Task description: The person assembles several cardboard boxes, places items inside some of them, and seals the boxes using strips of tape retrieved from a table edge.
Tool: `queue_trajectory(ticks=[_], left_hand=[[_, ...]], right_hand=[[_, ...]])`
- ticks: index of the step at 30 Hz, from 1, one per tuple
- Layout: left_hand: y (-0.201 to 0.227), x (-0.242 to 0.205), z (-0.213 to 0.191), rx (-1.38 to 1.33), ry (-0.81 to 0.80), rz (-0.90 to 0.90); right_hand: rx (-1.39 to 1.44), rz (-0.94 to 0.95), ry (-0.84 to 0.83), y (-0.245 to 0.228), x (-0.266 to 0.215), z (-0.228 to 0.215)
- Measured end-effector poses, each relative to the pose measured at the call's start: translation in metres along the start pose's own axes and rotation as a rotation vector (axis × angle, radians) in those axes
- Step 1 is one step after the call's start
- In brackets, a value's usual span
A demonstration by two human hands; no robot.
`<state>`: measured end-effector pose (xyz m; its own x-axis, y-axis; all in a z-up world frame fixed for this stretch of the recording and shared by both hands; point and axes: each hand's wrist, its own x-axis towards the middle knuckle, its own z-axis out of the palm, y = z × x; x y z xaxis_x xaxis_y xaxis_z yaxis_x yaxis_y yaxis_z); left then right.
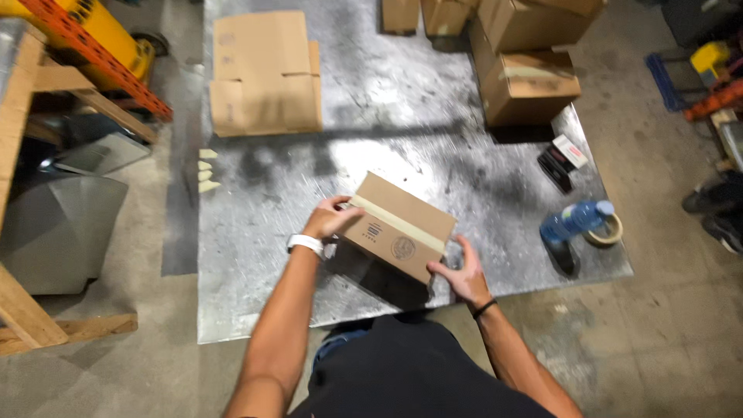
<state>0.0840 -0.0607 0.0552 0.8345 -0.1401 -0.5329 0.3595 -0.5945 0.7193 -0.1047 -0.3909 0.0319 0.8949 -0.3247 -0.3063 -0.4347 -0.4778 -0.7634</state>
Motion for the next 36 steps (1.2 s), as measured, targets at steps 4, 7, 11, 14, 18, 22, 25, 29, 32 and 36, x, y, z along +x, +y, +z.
queue_trajectory(ticks=[4,7,11,14,18,22,25,29,32,36], left_hand=[[-0.020,-0.003,-0.008,-0.193,-0.072,0.035],[-0.021,-0.008,-0.011,-0.215,-0.082,0.071],[-0.005,-0.002,-0.010,-0.180,-0.091,0.037],[-0.005,0.007,0.000,-0.093,-0.076,0.060],[-0.004,0.004,0.015,0.029,0.013,0.079],[0.010,-0.025,0.042,0.277,0.465,0.178],[0.001,-0.041,0.108,0.540,0.878,0.789],[0.018,-0.102,0.142,0.588,0.624,0.924],[0.019,-0.110,0.143,0.586,0.606,0.941],[0.031,-0.099,0.143,0.522,0.602,0.868]], right_hand=[[0.536,0.203,-0.043,0.003,0.001,0.014],[0.671,0.337,0.023,0.016,0.007,0.017],[0.780,0.414,-0.020,0.006,0.013,0.010],[0.755,0.419,-0.061,-0.003,0.018,0.010],[0.647,0.370,-0.117,0.028,0.045,0.016],[0.498,0.313,-0.108,0.037,0.053,0.006],[0.269,0.119,-0.022,0.040,0.063,0.007],[-0.112,0.072,0.045,0.011,0.053,0.001],[-0.151,0.150,0.031,0.004,0.062,0.002],[-0.120,-0.056,0.158,0.006,0.115,0.004]])
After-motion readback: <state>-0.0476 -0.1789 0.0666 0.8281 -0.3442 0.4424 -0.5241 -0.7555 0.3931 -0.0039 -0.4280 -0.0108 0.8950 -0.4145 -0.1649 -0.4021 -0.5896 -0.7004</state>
